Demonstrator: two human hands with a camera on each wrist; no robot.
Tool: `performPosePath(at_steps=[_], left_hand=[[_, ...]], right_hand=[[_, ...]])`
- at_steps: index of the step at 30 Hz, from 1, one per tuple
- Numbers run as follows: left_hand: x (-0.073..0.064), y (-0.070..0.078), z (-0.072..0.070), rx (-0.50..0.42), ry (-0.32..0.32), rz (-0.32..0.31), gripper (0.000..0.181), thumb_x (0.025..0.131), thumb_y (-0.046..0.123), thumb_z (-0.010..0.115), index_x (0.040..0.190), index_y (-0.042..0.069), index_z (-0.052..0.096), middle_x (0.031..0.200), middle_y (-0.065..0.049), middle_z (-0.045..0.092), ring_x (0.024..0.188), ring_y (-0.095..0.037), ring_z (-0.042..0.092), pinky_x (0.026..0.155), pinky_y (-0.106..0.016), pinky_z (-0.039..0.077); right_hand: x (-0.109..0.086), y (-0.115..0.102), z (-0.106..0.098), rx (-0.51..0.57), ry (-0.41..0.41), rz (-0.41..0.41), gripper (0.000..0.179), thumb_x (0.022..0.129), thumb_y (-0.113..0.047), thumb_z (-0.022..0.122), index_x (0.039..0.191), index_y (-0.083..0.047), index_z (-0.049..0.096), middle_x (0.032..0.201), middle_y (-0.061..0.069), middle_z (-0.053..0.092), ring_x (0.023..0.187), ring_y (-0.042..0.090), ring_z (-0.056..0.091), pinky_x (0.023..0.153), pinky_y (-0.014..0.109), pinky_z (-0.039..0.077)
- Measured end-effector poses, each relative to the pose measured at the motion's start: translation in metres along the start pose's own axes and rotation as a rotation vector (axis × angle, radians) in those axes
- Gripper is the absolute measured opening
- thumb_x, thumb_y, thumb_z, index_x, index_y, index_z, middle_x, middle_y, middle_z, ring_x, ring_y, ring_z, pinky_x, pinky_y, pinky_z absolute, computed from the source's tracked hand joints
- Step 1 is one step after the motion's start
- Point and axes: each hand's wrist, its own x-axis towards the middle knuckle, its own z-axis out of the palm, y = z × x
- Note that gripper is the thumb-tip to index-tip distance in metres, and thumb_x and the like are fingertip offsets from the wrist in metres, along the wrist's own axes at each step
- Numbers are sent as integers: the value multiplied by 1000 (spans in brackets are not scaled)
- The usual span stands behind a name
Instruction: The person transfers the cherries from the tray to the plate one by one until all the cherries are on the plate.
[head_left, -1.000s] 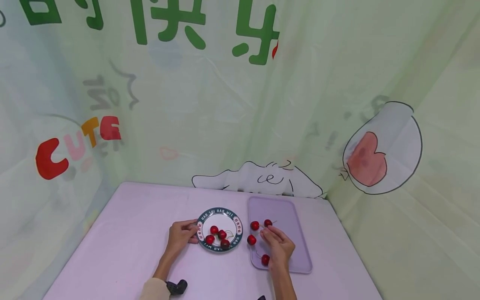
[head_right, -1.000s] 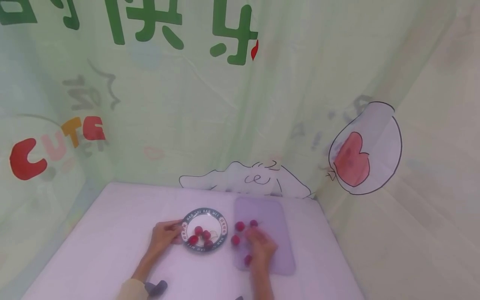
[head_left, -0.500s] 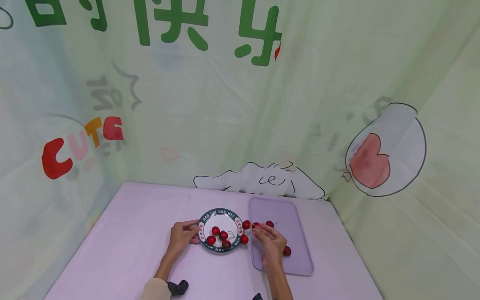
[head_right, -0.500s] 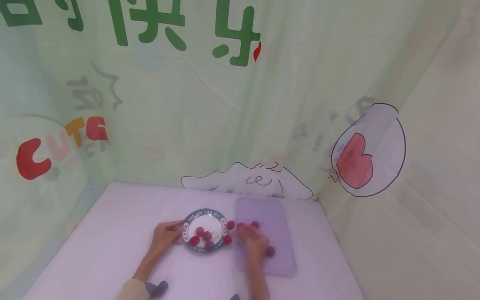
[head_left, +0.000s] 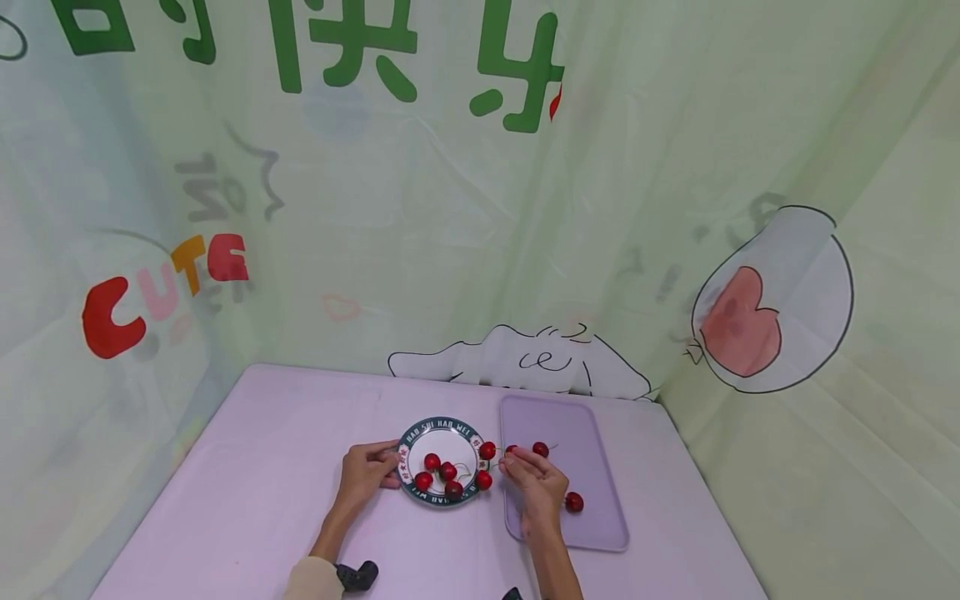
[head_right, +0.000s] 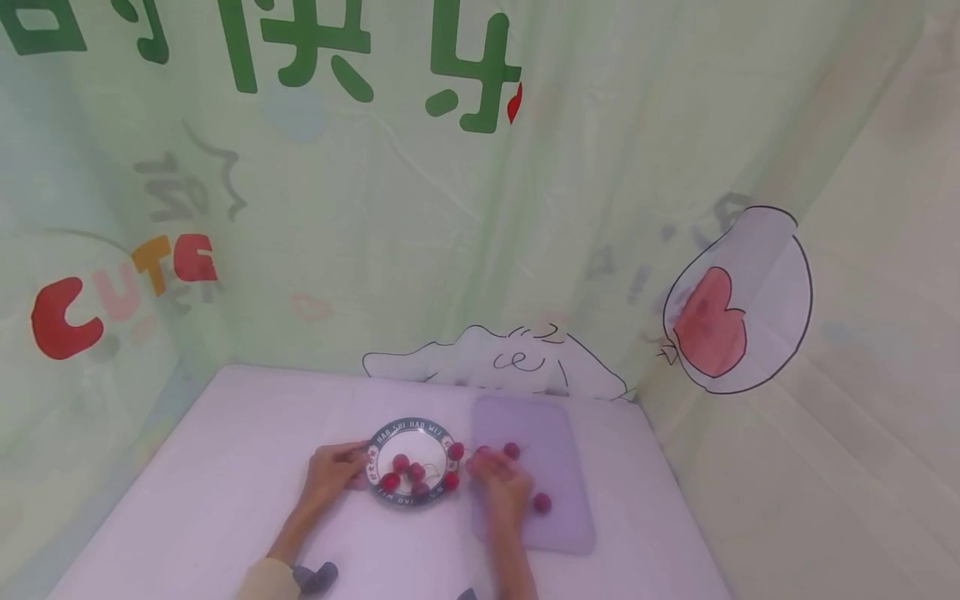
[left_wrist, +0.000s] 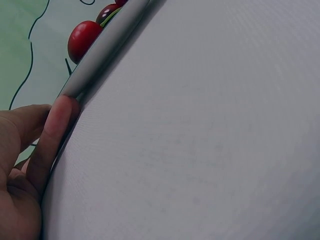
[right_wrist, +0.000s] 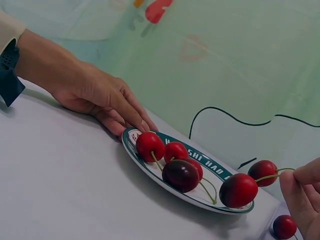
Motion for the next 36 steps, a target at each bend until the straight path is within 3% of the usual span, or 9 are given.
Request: performPosePath(at_steps=[8, 17, 24, 36], left_hand=[[-2, 3, -1, 7, 0, 22, 35, 101, -1, 73, 136, -4, 73, 89, -16, 69, 60, -15, 75, 61, -24, 67], [0, 2, -1, 5, 3, -1, 35, 101, -1, 73, 136, -1, 75, 87, -11, 69, 61, -16, 76, 61, -22, 67], [0, 1, 0, 1, -2, 20, 36, 100, -2, 72, 136, -3, 74, 88, -13, 70, 59, -14, 74, 60, -24, 67], [-2, 2, -2, -18, -26, 27, 36, 102, 2, 73, 138, -5, 72, 90, -14, 71, 60, -13, 75, 62, -25, 67]], right_hand=[[1, 4, 3, -14, -19, 25, 40, 96, 6, 78, 131, 20, 66, 97, 13, 85, 82, 16, 84, 78, 28, 71], [-1, 6, 9, -74, -48, 56, 35, 97, 1, 79, 129, 13, 71, 100, 11, 85, 86, 16, 84, 83, 28, 70], [-1, 5, 13, -100, -85, 59, 37, 96, 4, 79, 129, 16, 69, 105, 19, 84, 86, 18, 84, 81, 27, 70], [10, 16, 15, -155, -150, 71, 39, 95, 3, 80, 130, 17, 68, 105, 21, 84, 85, 18, 83, 84, 30, 71]])
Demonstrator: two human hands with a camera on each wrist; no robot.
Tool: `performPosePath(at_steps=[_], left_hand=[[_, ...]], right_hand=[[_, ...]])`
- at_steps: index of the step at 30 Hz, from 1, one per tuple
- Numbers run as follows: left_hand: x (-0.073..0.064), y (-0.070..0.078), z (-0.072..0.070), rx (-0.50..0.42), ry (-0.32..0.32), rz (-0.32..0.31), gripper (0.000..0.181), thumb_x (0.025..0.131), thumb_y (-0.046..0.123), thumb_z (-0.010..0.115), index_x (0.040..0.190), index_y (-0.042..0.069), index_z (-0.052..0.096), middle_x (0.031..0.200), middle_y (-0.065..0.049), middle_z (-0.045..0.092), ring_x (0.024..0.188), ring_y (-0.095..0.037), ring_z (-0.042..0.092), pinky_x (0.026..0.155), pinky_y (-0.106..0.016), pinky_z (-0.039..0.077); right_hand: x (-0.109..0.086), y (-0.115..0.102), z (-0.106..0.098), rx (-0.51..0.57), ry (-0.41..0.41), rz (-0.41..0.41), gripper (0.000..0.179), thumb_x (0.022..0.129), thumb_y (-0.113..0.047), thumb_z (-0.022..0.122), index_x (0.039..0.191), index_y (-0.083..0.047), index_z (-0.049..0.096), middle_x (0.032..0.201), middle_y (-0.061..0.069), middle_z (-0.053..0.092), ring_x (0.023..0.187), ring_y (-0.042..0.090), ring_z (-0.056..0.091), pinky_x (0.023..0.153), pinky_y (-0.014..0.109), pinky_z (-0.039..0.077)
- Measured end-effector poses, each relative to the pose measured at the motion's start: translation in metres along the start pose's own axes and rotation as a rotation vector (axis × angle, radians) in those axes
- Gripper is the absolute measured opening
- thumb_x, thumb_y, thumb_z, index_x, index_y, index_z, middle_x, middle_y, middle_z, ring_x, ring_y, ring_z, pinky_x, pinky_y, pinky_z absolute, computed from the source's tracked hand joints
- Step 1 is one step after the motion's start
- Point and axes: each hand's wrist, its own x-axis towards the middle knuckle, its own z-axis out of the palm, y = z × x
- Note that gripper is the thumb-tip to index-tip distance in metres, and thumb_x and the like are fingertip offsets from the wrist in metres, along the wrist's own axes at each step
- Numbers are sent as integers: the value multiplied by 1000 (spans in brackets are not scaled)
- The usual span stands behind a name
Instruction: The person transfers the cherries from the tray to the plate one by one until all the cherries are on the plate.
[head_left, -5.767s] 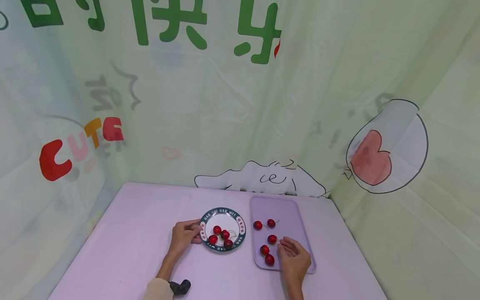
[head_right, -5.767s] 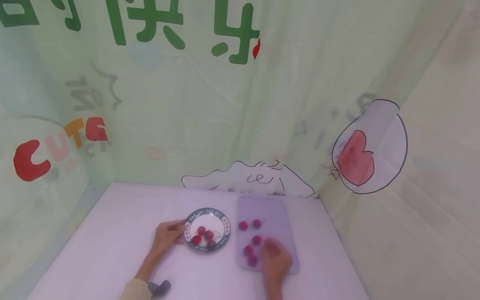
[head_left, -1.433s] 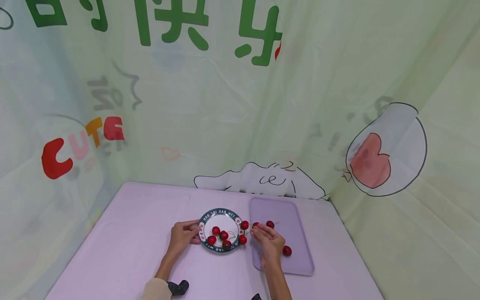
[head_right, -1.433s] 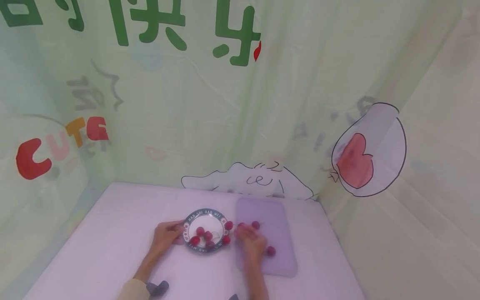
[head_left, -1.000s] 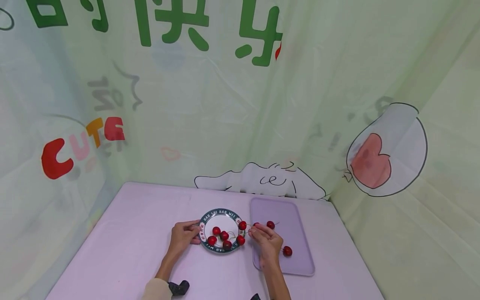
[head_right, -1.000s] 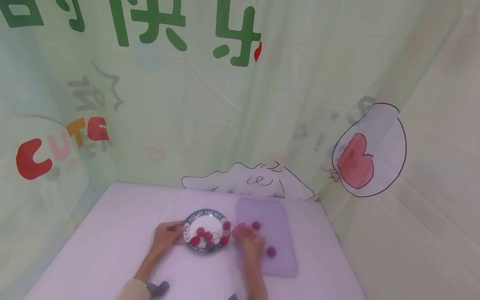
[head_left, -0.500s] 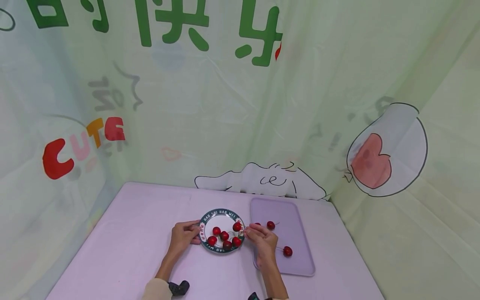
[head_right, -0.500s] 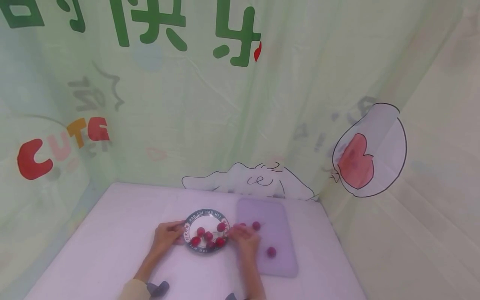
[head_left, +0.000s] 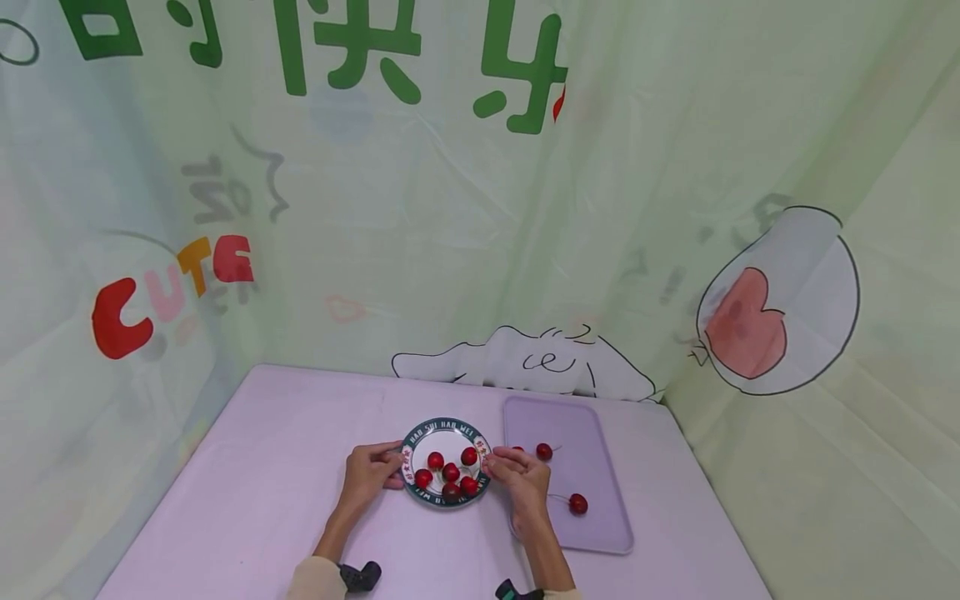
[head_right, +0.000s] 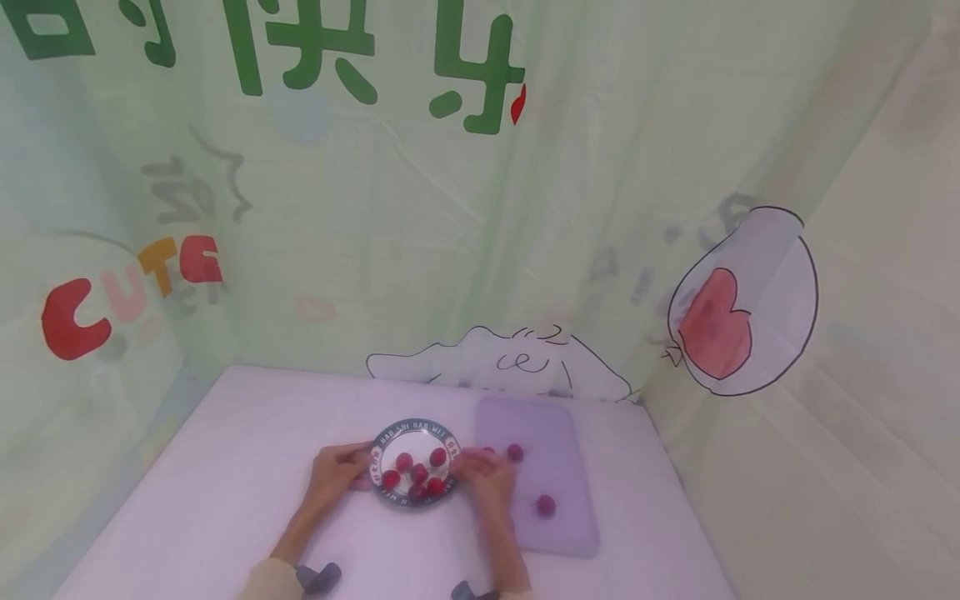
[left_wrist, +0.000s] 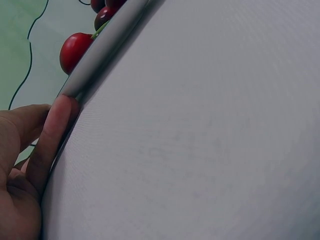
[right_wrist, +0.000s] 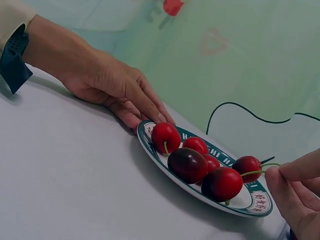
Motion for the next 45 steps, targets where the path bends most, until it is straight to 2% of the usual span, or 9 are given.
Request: performPosePath(at_steps=[5, 12, 22, 32, 40, 45], left_hand=[[1, 0, 0, -7, -4, -1, 36, 102, 2, 73, 138, -4, 72, 91, -15, 71, 60, -13, 75, 61, -25, 67], [3, -1, 1, -10, 4, -11, 36, 101, 1, 74, 137, -2, 73, 91, -15, 71, 61, -17, 76, 61, -24, 67], [1, 1, 1, -1, 8, -19, 36, 102, 1, 72, 138, -2, 73, 90, -13, 69, 61, -16, 76, 62, -23, 67], [3, 1, 0, 14, 16, -31, 36, 103, 4, 73, 138, 0, 73, 89, -10, 69, 62, -15, 75, 62, -22, 67], [4, -1, 0, -9, 15, -29, 36, 101, 2, 74, 137, -1, 74, 89, -11, 70, 61, -17, 76, 62, -25, 68], [5, -2, 0, -20, 15, -16, 36, 100, 1, 75, 136, -2, 74, 89, -12, 72, 60, -17, 76, 61, -26, 68]], right_hand=[[3, 1, 2, -58, 2, 5, 38, 95, 0, 81, 129, 13, 70, 108, 23, 83, 88, 21, 84, 85, 31, 71], [7, 1, 6, -116, 13, -10, 32, 94, 2, 83, 123, 9, 74, 104, 20, 83, 84, 20, 83, 80, 27, 70], [17, 14, 5, -201, 28, -72, 28, 90, 6, 82, 117, 8, 78, 97, 16, 83, 81, 20, 82, 74, 25, 70], [15, 11, 11, -330, 69, -140, 20, 89, 5, 84, 109, 3, 82, 97, 15, 82, 80, 18, 80, 72, 20, 68], [24, 21, 10, -423, 58, -259, 19, 86, 9, 85, 104, 3, 82, 95, 17, 82, 77, 18, 80, 73, 18, 67], [22, 21, 12, -452, 51, -322, 19, 84, 11, 85, 102, 5, 82, 94, 19, 82, 76, 19, 80, 72, 17, 67]])
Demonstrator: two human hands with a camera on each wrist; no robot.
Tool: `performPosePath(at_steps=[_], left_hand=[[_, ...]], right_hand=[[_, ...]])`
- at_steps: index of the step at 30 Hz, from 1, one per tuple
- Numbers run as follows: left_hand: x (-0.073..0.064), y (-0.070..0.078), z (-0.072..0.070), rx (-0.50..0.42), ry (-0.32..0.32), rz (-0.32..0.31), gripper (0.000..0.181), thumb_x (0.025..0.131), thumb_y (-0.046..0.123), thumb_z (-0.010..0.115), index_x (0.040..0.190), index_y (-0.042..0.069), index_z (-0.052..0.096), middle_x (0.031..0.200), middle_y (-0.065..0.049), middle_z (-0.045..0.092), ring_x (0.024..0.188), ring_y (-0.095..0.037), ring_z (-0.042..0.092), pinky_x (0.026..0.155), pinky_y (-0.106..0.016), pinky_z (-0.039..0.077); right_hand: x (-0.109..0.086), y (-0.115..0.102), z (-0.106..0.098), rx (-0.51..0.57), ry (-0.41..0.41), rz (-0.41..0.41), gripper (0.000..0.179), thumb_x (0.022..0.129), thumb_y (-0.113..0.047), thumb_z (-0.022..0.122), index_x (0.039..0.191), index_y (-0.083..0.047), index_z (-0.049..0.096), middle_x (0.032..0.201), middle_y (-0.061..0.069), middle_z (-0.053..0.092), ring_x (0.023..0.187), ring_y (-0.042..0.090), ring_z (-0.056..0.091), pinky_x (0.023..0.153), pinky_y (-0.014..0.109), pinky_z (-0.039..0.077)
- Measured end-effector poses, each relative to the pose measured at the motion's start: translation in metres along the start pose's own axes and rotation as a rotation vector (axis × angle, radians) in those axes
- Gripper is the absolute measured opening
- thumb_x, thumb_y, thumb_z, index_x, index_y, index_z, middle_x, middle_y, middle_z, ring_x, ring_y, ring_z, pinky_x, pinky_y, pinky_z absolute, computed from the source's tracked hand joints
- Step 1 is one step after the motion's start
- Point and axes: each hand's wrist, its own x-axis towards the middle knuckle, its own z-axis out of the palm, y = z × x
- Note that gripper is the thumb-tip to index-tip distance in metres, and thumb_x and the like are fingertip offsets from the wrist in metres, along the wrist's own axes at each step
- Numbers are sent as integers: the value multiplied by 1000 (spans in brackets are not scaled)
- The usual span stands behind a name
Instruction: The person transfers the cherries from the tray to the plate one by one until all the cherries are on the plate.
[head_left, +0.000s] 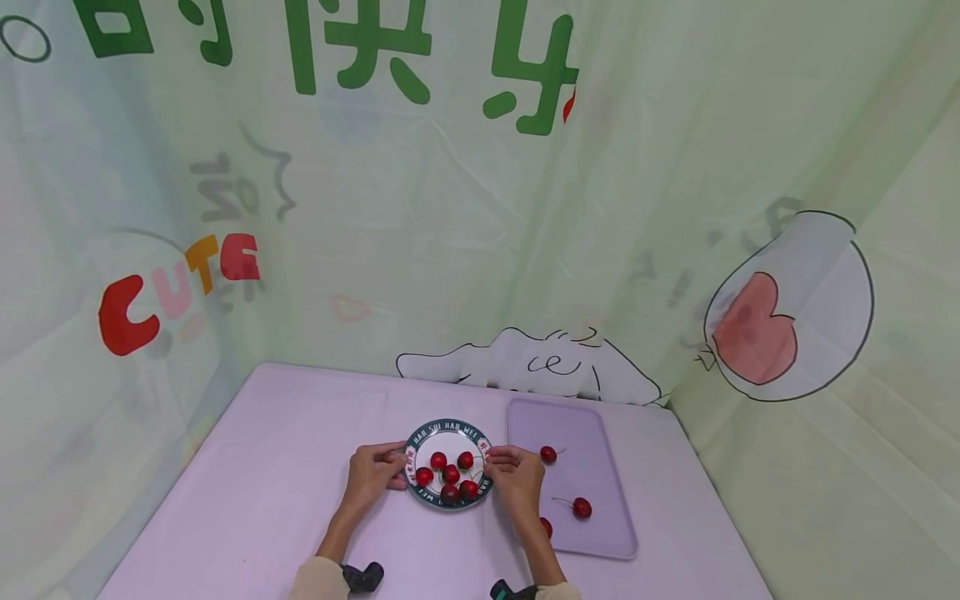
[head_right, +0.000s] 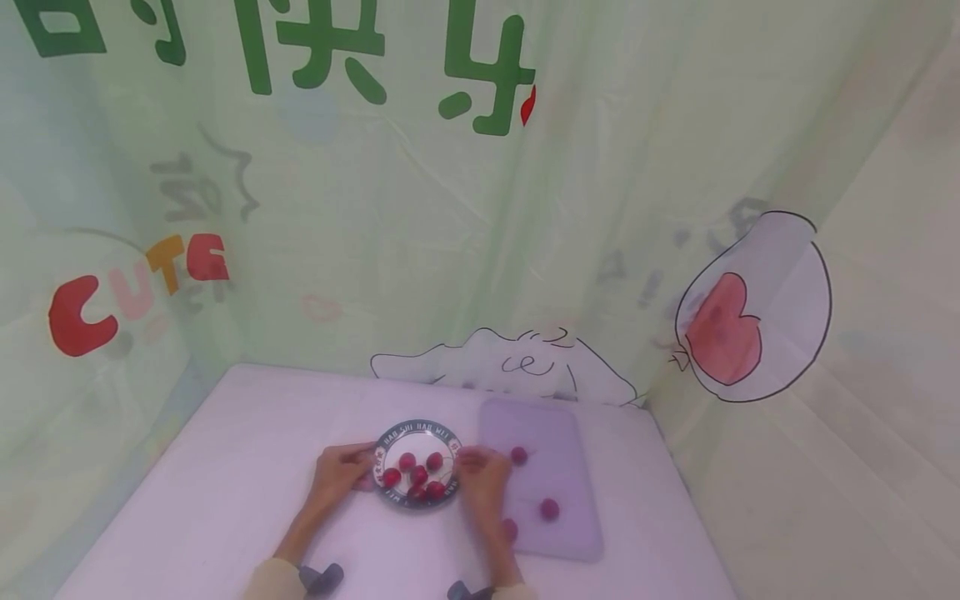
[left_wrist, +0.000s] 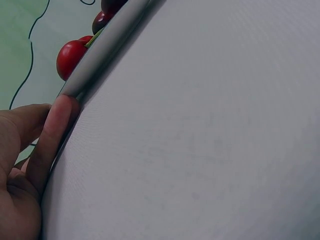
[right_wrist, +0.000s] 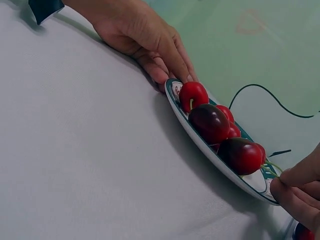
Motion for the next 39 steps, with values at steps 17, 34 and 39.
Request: performPosePath(at_steps=[17, 34, 39], left_hand=[[-2, 4, 0, -1, 2, 1, 35, 100, 1, 74, 135, -4, 74, 89, -14, 74, 61, -21, 77, 60, -24, 67], [-2, 1, -1, 3, -8, 9, 36, 101, 2, 74, 136, -4, 73, 89, -14, 73, 61, -21, 77, 60, -23, 66], [-1, 0, -1, 11, -5, 11, 35, 101, 2, 74, 136, -3, 74, 89, -15, 72, 61, -21, 77, 60, -22, 66]], right_hand=[[-3, -4, 1, -120, -7, -102, 18, 86, 11, 84, 101, 2, 84, 91, 14, 82, 77, 21, 78, 74, 22, 68], [-7, -5, 9, -269, -19, -159, 23, 89, 9, 84, 109, -1, 84, 94, 11, 81, 83, 19, 78, 82, 32, 71], [-10, -11, 9, -306, -35, -173, 24, 90, 9, 83, 111, 0, 84, 96, 11, 81, 84, 18, 75, 83, 33, 71]])
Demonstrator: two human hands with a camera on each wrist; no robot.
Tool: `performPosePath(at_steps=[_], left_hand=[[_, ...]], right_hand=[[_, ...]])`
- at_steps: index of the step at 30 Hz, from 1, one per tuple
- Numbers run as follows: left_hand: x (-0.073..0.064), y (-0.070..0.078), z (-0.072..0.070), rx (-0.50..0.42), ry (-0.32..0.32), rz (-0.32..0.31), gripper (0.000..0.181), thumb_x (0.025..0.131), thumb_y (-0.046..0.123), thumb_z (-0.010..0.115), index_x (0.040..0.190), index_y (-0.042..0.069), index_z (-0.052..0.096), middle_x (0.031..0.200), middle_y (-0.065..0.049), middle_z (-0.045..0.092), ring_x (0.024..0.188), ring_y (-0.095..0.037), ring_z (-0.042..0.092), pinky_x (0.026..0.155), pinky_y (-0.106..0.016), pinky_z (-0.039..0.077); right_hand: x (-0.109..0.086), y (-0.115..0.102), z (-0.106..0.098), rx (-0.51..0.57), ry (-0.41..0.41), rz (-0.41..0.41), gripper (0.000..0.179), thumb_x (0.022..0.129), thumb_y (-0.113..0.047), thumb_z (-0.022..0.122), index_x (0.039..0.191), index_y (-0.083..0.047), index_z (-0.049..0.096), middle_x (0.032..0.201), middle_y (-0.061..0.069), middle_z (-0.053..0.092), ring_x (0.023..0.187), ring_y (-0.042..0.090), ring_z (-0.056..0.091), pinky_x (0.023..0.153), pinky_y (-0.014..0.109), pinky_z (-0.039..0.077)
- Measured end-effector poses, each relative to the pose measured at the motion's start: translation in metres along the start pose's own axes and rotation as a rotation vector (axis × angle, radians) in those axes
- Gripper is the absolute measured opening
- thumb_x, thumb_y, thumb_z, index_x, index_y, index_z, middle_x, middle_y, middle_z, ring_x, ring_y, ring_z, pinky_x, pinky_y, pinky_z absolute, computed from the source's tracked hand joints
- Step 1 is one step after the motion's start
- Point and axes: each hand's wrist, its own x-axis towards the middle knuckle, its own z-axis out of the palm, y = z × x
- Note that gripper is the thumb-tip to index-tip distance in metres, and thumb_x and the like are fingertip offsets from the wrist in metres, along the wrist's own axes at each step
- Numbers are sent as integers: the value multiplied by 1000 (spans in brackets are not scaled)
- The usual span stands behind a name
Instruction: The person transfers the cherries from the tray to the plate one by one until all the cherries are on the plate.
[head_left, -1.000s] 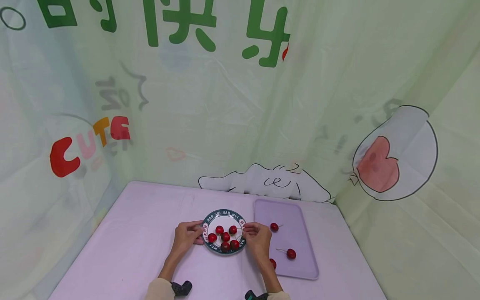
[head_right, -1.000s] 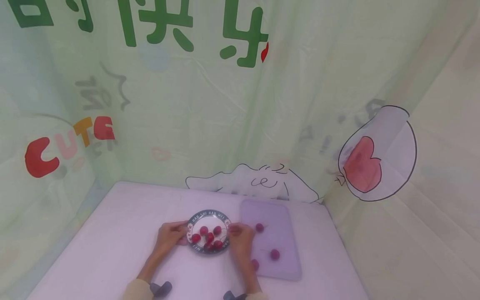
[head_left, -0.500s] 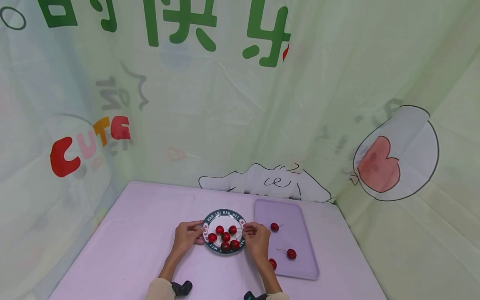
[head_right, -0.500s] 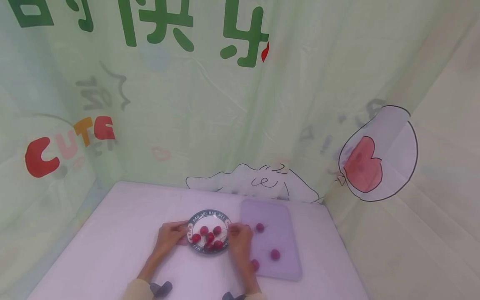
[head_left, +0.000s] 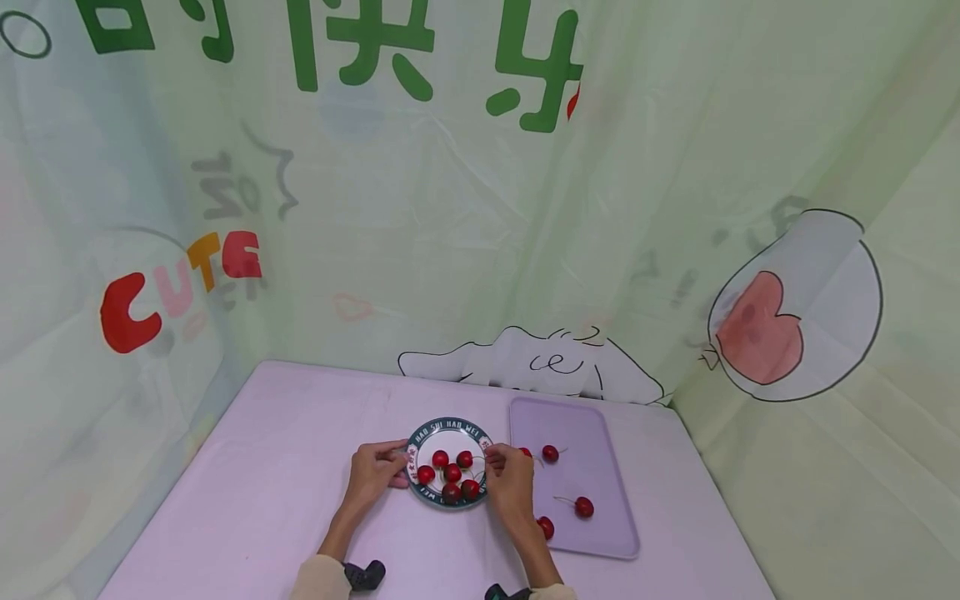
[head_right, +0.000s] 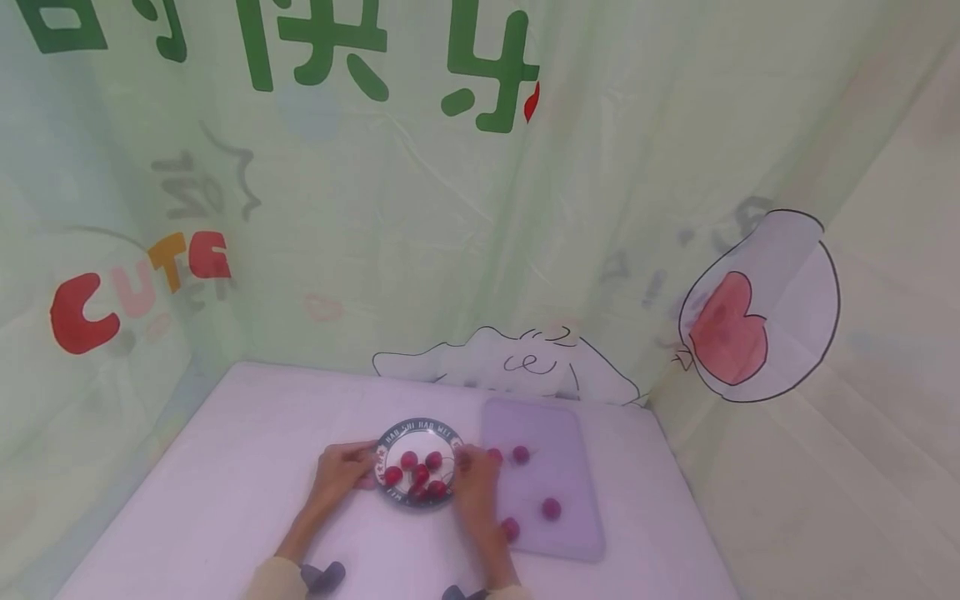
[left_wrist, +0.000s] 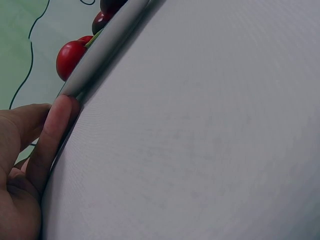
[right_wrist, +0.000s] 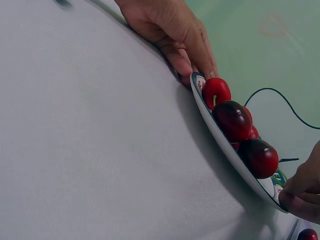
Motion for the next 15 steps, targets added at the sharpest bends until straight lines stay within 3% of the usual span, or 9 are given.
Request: performPosePath(at_steps=[15], left_hand=[[-2, 3, 0, 19, -5, 6, 36, 102, 4, 73, 137, -3, 73, 89, -14, 71, 62, -20, 77, 61, -21, 66]], right_hand=[[-1, -4, 4, -80, -14, -24, 22, 89, 10, 83, 108, 0, 84, 96, 12, 83, 82, 17, 74, 80, 33, 71]])
